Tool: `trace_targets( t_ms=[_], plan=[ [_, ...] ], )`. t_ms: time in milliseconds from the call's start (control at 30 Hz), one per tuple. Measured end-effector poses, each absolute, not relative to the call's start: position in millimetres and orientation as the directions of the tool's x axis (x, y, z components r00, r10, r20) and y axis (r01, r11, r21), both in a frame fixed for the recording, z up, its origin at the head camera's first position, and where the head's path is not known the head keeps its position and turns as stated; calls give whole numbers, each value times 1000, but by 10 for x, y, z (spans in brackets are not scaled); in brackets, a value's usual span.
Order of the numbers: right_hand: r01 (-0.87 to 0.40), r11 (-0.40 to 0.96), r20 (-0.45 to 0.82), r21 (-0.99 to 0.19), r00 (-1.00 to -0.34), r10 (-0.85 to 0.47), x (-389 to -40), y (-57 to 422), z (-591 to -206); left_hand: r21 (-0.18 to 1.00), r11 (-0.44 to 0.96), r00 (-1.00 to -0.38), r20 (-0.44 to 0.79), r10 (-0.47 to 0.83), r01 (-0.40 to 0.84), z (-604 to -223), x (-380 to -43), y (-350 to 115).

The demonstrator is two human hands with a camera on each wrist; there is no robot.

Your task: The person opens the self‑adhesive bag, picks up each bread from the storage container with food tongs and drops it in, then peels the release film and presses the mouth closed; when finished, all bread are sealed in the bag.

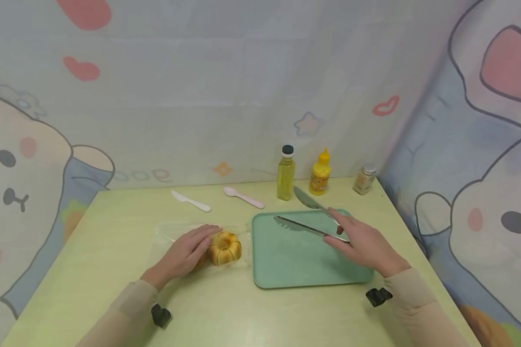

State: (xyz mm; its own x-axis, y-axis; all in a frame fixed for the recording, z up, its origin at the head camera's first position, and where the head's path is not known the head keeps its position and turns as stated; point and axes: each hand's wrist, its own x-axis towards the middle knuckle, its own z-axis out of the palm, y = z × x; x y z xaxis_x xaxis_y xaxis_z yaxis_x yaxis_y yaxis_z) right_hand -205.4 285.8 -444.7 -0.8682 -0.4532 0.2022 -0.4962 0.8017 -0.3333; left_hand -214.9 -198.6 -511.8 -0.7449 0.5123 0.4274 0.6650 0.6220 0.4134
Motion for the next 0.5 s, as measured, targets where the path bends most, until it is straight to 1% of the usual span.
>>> trace_targets(
  t_ms=[133,300,500],
  plan=[
    [-453,824,203,-340,-891,-406,-2020,3006,-4534,406,618,-737,441,512,673,-5125,-2143,-1982],
    [-389,845,188,-367,-920,-343,-1948,3200,-4611,409,620,-741,431,515,669,-5102,-2129,-1976],
    [-326,864,213,-383,-942,-260,-1904,3434,-4742,409,621,-742,425,518,668,-5083,-2125,-1964]
  ],
)
